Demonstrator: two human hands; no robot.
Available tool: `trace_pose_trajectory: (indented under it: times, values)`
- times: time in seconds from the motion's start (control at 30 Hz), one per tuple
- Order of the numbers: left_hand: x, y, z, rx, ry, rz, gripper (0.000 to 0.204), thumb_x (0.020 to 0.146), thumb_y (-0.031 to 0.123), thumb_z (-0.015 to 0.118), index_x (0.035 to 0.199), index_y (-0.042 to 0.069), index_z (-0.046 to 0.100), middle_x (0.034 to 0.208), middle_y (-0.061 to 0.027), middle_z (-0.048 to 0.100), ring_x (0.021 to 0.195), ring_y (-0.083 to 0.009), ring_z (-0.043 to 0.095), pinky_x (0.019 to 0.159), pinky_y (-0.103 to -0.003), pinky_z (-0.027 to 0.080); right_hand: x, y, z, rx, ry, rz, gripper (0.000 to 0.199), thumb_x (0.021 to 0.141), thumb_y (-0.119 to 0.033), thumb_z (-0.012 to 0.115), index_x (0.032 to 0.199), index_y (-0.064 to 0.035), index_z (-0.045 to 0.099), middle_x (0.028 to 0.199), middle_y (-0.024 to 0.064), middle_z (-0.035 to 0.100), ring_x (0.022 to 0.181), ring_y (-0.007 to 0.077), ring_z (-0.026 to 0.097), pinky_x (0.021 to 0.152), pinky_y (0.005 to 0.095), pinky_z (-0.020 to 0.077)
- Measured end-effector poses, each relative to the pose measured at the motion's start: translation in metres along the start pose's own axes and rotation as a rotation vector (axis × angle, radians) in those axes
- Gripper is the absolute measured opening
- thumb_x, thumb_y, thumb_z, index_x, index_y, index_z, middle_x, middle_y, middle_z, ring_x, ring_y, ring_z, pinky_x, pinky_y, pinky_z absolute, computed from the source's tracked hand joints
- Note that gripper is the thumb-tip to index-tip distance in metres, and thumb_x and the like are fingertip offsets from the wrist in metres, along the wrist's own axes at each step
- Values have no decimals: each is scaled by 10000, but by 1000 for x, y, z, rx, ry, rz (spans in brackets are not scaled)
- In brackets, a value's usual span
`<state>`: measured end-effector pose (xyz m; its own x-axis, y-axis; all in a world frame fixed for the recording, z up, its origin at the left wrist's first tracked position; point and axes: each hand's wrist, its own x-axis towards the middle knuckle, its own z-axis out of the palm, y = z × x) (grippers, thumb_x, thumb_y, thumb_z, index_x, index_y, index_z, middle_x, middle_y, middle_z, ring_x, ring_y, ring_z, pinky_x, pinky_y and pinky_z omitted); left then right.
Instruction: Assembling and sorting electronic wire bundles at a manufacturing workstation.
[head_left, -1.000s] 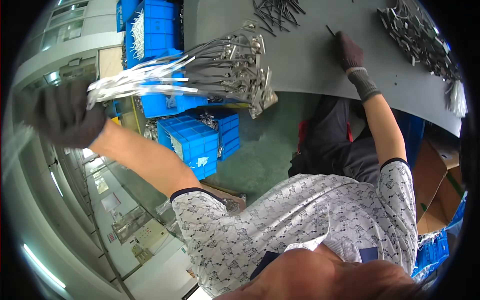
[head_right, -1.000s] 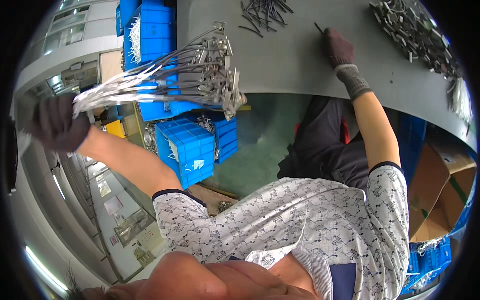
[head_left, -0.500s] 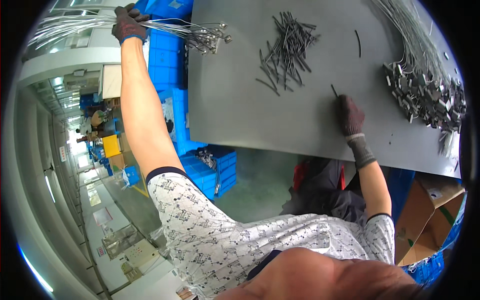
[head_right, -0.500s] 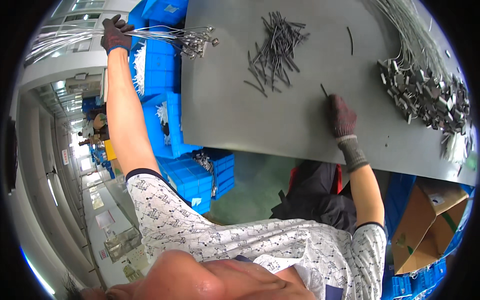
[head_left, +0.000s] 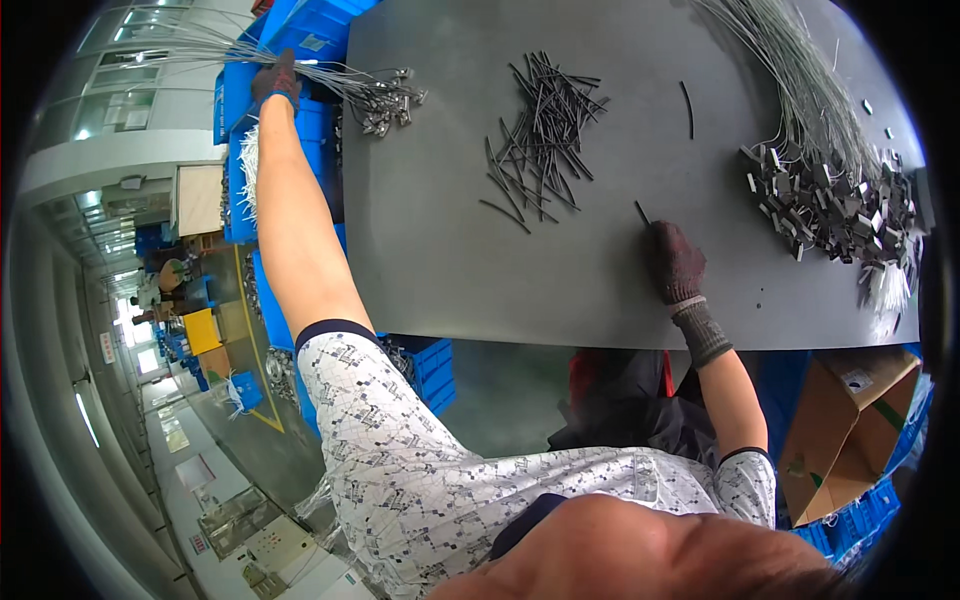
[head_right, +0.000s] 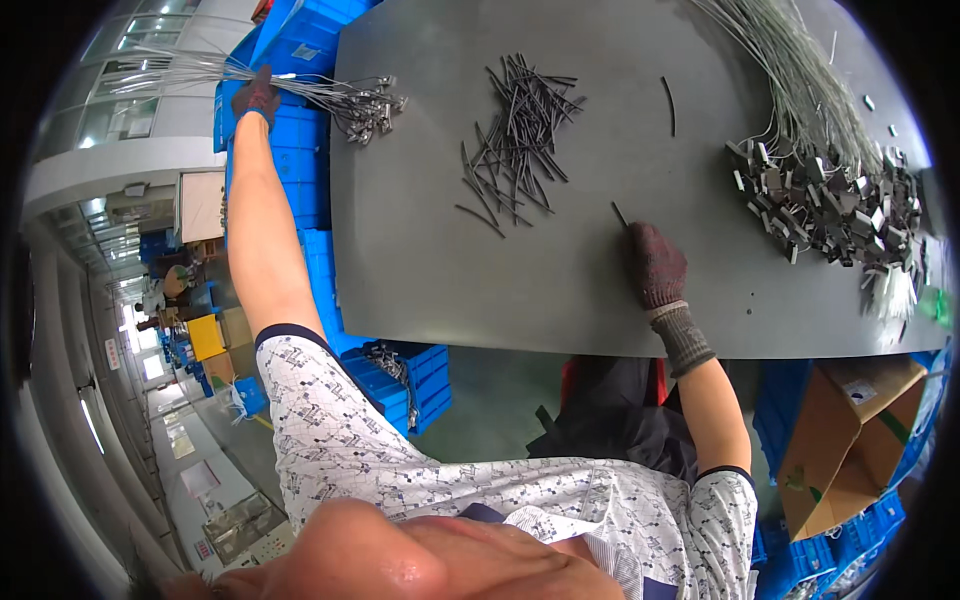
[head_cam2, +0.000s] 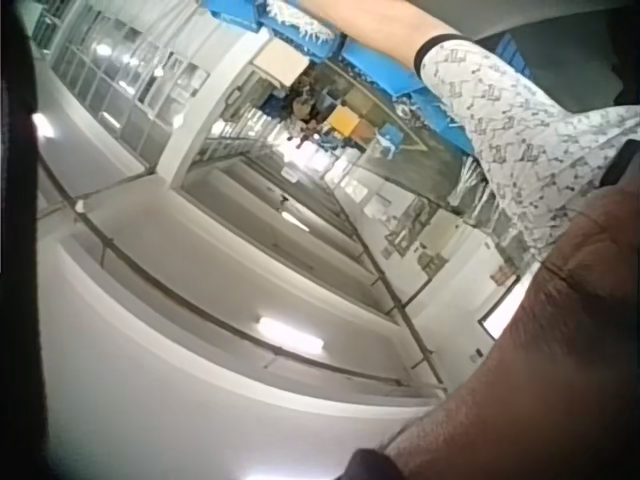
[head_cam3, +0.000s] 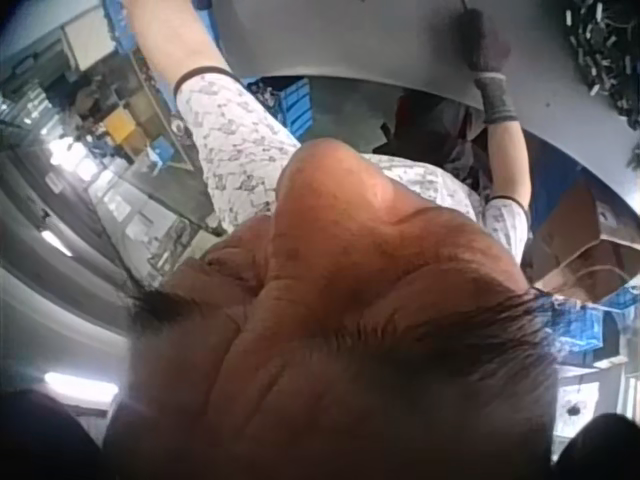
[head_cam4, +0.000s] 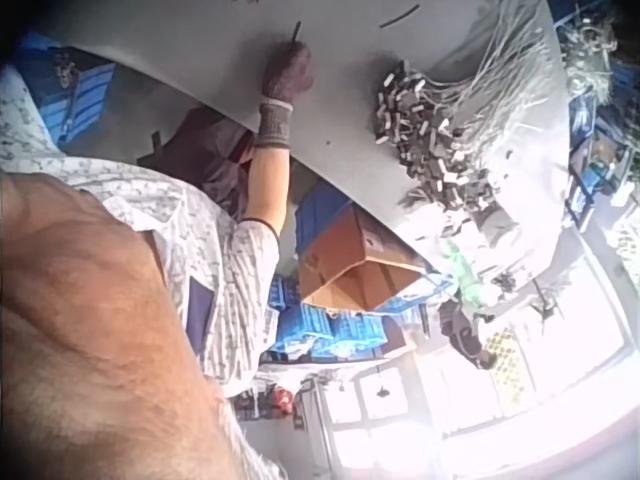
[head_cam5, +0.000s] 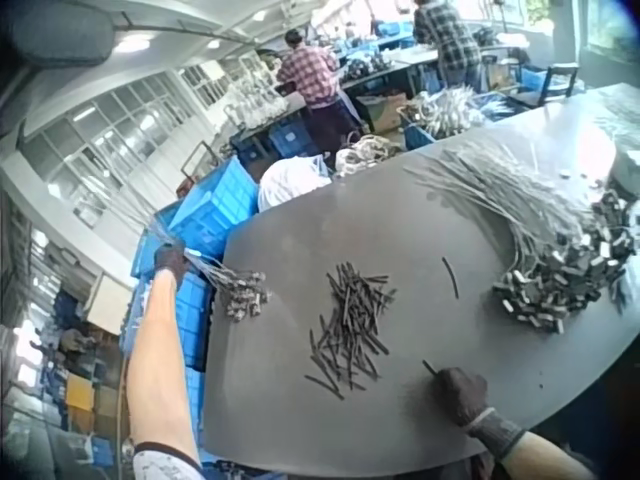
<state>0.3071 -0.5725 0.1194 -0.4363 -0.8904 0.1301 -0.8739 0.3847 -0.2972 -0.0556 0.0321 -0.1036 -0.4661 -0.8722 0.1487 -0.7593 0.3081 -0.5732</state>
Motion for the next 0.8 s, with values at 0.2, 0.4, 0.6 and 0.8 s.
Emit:
trace_pose_trajectory:
  times: [0.2, 0.4, 0.6, 0.8]
  values:
    - [-123, 141, -7, -760, 725, -430, 315, 854, 315, 680, 907, 5, 661, 885, -165, 690, 839, -327, 656, 745, -444, 504, -6, -1, -10, 46, 16, -6, 140, 915, -211, 622, 1035, -140, 610, 932, 127, 667, 839, 374, 660, 679, 483, 530]
    - [-299, 365, 16, -1039, 199, 484, 112, 877, 159, 696, 959, 84, 710, 937, -141, 683, 874, -311, 687, 774, -388, 538, 1, -9, -2, 99, -92, -43, 168, 934, -219, 575, 1075, -132, 602, 964, 163, 674, 850, 395, 663, 677, 499, 523]
    - [-263, 525, -18, -1060, -129, 432, 212, 881, 259, 619, 954, 79, 705, 1009, -181, 691, 907, -387, 662, 772, -476, 532, -5, 8, 1, 12, -46, -13, 160, 946, -209, 504, 1055, -118, 579, 969, 147, 664, 875, 385, 672, 714, 495, 539]
    - [-198, 618, -26, -550, -231, 91, 277, 873, 319, 611, 954, 95, 754, 1050, -138, 734, 997, -360, 702, 809, -472, 569, -8, 3, 6, 112, -44, -66, 191, 903, -181, 557, 1067, -100, 611, 1004, 171, 662, 876, 401, 667, 698, 497, 540]
